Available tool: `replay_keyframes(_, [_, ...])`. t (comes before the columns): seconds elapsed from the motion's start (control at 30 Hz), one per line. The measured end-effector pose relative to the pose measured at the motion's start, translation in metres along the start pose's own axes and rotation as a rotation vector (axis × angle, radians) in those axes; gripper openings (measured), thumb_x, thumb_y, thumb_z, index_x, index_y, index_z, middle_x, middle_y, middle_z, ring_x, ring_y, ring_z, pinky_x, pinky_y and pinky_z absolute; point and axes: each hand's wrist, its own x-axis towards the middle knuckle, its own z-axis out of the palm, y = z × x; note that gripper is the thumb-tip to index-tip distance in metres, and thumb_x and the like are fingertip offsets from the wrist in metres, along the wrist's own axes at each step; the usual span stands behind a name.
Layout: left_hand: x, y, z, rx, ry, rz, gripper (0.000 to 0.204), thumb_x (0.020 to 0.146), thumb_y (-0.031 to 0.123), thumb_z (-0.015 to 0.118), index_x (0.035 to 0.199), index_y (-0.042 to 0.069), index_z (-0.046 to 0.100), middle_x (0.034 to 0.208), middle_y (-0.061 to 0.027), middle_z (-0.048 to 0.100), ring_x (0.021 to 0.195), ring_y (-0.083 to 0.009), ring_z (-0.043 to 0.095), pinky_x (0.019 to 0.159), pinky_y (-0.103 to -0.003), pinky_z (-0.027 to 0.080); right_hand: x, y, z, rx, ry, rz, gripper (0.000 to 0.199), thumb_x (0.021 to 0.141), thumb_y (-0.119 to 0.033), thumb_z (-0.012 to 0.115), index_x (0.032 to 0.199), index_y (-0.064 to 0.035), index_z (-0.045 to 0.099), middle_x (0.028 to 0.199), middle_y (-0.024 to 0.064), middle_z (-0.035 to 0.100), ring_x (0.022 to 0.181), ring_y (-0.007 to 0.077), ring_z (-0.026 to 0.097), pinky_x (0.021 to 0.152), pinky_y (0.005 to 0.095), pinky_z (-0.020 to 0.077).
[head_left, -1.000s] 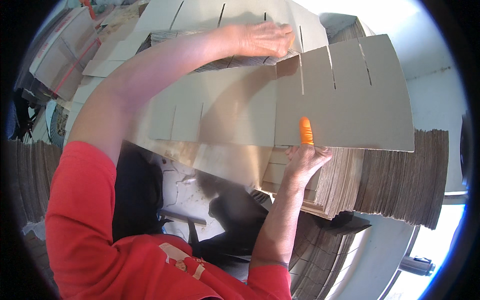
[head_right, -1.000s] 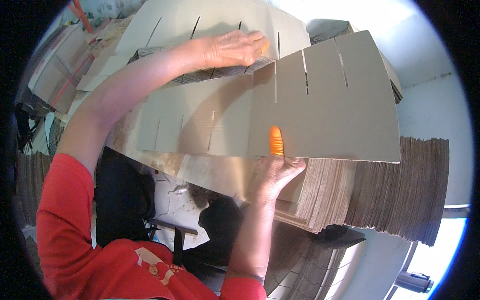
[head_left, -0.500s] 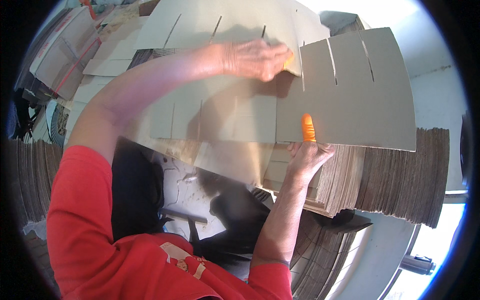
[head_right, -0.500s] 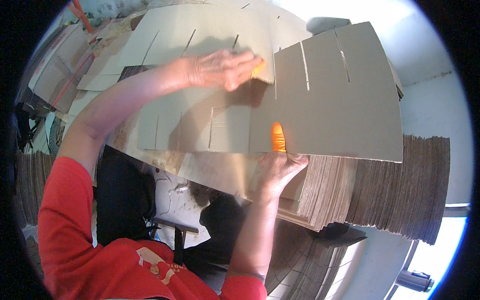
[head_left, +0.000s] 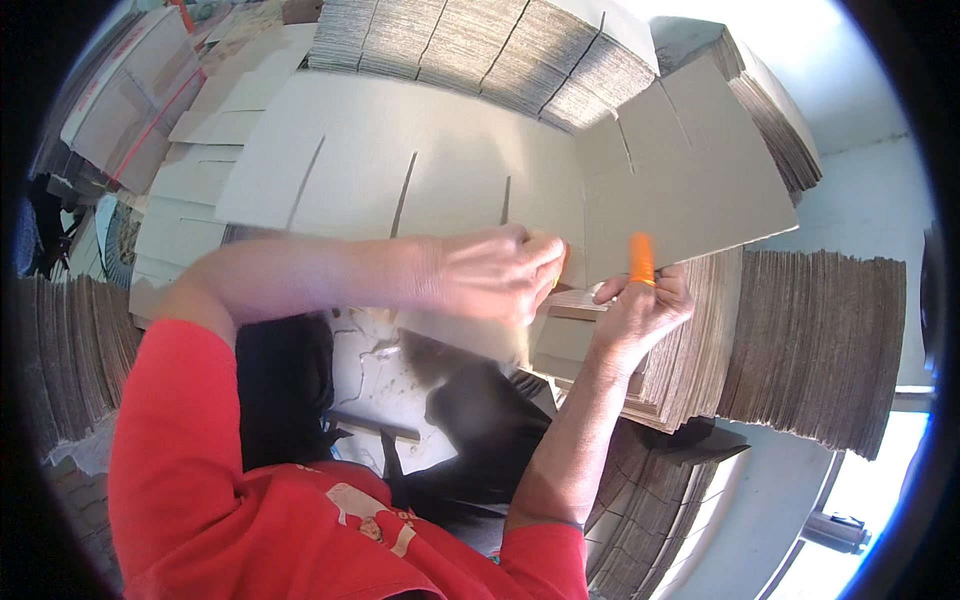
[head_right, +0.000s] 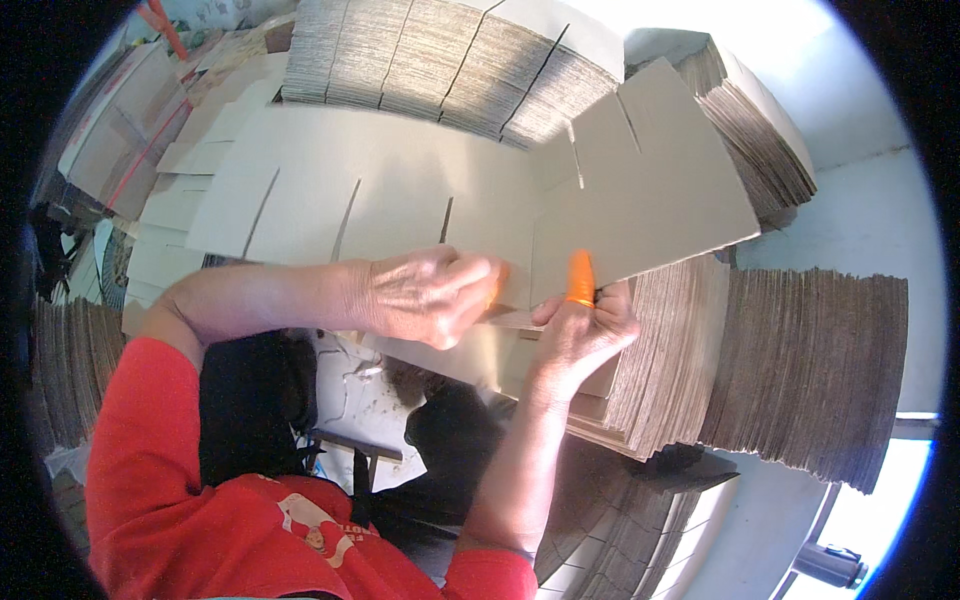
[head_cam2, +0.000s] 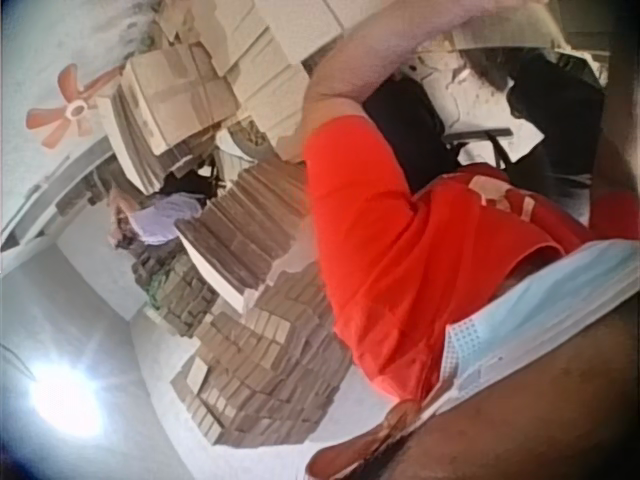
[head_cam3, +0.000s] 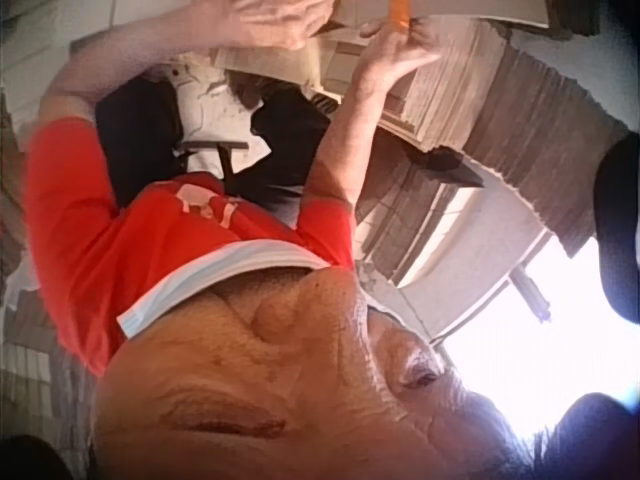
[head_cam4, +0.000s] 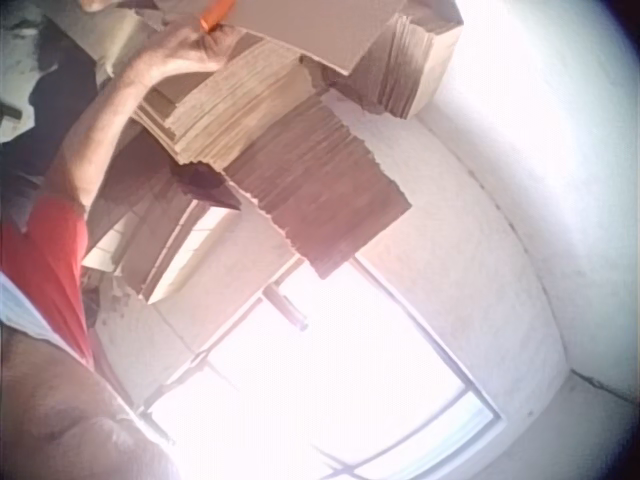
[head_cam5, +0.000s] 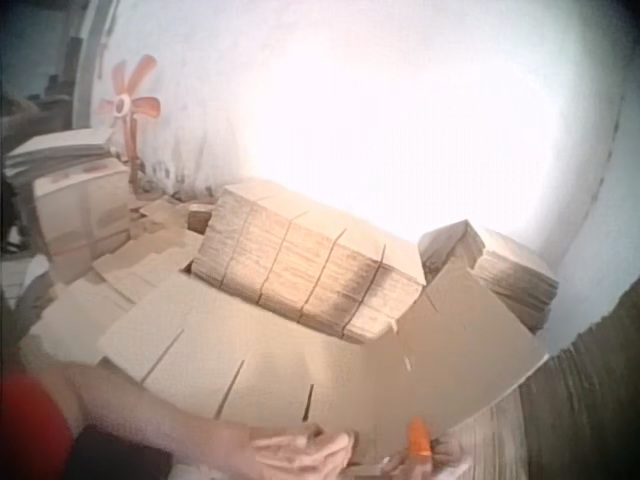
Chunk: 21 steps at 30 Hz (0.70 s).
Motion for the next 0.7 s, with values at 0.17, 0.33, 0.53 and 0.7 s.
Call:
replay_keyframes(0.17, [0.019, -0.054, 0.005, -0.509, 0.251, -0.530, 0.046, 0.078, 0.036, 0.074, 0.103, 0.000, 0.065, 0.087, -0.0095, 0.062, 0.082, -0.0252, 0.059, 0.058, -0.037, 0.052, -0.006, 0.020, -0.006, -0.049, -0.010, 0.016, 0.040, 0.066, 0.012, 0.034, 0.086, 0.0046, 0.068, 0.045, 0.0036, 0.051, 0.037, 0.0067, 0.047, 0.036, 0.0225, 0.0366])
replay_keyframes(0.33, [0.049, -0.179, 0.022, -0.193, 0.351, -0.902, 0.049, 0.097, 0.024, 0.045, 0.137, -0.004, 0.039, 0.142, -0.0258, 0.038, 0.139, -0.0393, 0.027, 0.118, -0.053, 0.017, -0.004, 0.010, 0.001, -0.060, -0.026, -0.025, 0.028, 0.072, 0.006, 0.034, 0.074, 0.0040, 0.062, 0.043, 0.0036, 0.046, 0.033, 0.0087, 0.045, 0.033, 0.0218, 0.0351])
replay_keyframes(0.53, [0.032, -0.259, 0.081, -0.092, -0.274, -0.795, 0.041, 0.095, 0.023, 0.048, 0.125, -0.004, 0.052, 0.141, -0.0243, 0.041, 0.136, -0.0384, 0.032, 0.116, -0.050, 0.022, -0.005, 0.012, 0.002, 0.080, -0.025, 0.024, 0.029, 0.071, 0.006, 0.033, 0.073, 0.0042, 0.061, 0.047, 0.0040, 0.048, 0.033, 0.0086, 0.042, 0.032, 0.0214, 0.0340])
replay_keyframes(0.7, [0.034, -0.262, 0.076, 0.003, -0.206, -0.650, 0.023, 0.089, 0.018, 0.051, 0.096, -0.001, 0.063, 0.108, -0.0211, 0.061, 0.112, -0.0387, 0.054, 0.099, -0.050, 0.040, -0.005, 0.012, 0.002, 0.080, -0.011, 0.047, 0.031, 0.063, 0.009, 0.027, 0.070, 0.0027, 0.057, 0.042, 0.0018, 0.042, 0.035, 0.0078, 0.044, 0.032, 0.0226, 0.0353])
